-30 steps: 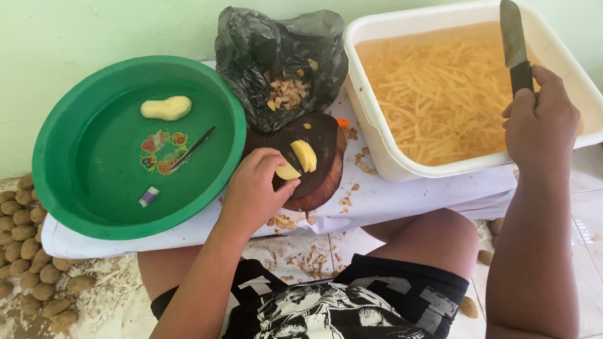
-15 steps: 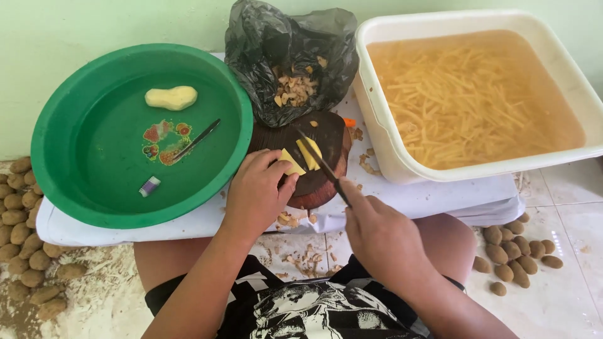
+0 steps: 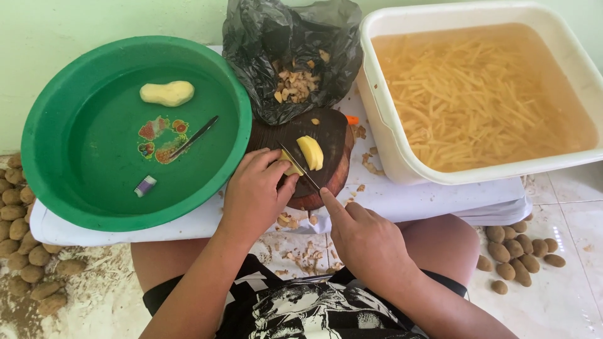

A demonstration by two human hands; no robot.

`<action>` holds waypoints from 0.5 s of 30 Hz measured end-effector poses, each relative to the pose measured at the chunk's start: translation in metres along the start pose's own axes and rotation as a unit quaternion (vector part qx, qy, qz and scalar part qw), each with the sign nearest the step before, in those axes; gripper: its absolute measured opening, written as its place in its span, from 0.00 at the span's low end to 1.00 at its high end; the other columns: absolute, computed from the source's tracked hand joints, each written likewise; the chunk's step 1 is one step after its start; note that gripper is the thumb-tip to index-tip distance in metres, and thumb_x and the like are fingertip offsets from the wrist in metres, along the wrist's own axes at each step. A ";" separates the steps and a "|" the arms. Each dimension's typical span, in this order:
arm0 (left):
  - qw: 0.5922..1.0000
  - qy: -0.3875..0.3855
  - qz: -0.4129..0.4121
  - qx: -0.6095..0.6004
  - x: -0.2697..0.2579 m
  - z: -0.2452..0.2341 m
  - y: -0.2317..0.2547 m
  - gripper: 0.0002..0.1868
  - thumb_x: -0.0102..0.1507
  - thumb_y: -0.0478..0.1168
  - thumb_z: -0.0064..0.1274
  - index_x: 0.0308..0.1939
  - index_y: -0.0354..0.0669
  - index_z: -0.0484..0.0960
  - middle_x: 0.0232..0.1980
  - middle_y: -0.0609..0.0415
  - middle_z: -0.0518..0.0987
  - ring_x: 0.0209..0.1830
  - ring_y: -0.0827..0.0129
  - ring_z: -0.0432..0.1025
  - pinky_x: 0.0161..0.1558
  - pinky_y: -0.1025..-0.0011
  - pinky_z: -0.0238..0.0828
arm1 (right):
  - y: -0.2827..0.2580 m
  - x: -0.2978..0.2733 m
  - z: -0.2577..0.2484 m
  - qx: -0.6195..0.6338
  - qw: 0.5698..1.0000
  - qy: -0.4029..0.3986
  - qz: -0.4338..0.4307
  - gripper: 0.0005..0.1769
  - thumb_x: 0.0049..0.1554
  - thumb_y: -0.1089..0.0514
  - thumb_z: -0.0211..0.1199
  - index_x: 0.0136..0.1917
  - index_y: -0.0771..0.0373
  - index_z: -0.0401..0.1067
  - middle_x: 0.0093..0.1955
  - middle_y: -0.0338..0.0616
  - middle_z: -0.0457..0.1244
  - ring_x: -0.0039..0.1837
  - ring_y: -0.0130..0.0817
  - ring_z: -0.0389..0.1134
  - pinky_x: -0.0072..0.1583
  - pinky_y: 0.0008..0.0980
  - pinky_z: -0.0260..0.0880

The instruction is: Slicing peeled potatoes into thin strips for french fries using a knife and a wooden cutting board.

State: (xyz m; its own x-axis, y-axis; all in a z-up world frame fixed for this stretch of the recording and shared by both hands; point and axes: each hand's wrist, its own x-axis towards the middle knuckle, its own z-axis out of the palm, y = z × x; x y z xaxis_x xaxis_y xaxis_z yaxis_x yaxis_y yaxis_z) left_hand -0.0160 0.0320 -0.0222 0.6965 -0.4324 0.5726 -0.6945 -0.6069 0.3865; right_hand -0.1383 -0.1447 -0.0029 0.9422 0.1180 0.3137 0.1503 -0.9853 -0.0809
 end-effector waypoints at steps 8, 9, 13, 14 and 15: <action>1.000 -0.022 -0.001 0.010 -0.001 0.001 -0.003 0.13 0.56 0.36 0.65 0.43 0.36 0.87 0.52 0.48 0.83 0.55 0.56 0.75 0.54 0.63 0.74 | 0.005 -0.003 -0.006 -0.006 1.000 -0.019 -0.021 0.36 0.47 0.61 0.66 0.70 0.60 0.68 0.36 0.41 0.64 0.30 0.33 0.67 0.30 0.33 0.68; 1.000 -0.014 0.001 0.004 -0.001 0.002 -0.004 0.13 0.55 0.36 0.65 0.43 0.37 0.87 0.51 0.49 0.83 0.55 0.55 0.75 0.54 0.62 0.74 | 0.005 -0.003 -0.008 0.000 0.999 -0.026 -0.027 0.37 0.46 0.62 0.66 0.70 0.61 0.68 0.36 0.40 0.63 0.29 0.33 0.66 0.30 0.32 0.67; 1.000 -0.011 0.004 -0.004 0.000 0.001 -0.003 0.14 0.55 0.35 0.66 0.43 0.36 0.87 0.51 0.48 0.83 0.56 0.53 0.76 0.55 0.61 0.74 | 0.007 -0.002 -0.014 0.038 0.996 -0.065 -0.037 0.39 0.46 0.63 0.64 0.73 0.64 0.66 0.36 0.40 0.62 0.30 0.32 0.65 0.30 0.32 0.67; 1.000 -0.014 0.003 -0.005 -0.001 0.001 -0.003 0.14 0.55 0.35 0.66 0.43 0.36 0.87 0.51 0.48 0.83 0.56 0.53 0.76 0.55 0.61 0.74 | 0.007 -0.002 -0.013 0.039 0.996 -0.067 -0.036 0.39 0.46 0.63 0.64 0.73 0.64 0.66 0.36 0.40 0.62 0.30 0.32 0.65 0.30 0.32 0.67; 1.000 -0.012 0.003 -0.002 -0.001 0.001 -0.003 0.14 0.54 0.35 0.67 0.43 0.36 0.87 0.51 0.48 0.83 0.56 0.53 0.76 0.55 0.61 0.74 | 0.007 -0.001 -0.011 0.033 0.997 -0.063 -0.037 0.39 0.46 0.62 0.64 0.72 0.63 0.67 0.36 0.40 0.62 0.30 0.32 0.65 0.30 0.32 0.66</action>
State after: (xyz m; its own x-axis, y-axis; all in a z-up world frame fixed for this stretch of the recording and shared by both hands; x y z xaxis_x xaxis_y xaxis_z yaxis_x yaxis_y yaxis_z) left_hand -0.0139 0.0335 -0.0250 0.6971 -0.4511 0.5573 -0.6987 -0.6017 0.3870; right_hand -0.1417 -0.1529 0.0067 0.9574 0.2083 0.2000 0.2357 -0.9638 -0.1245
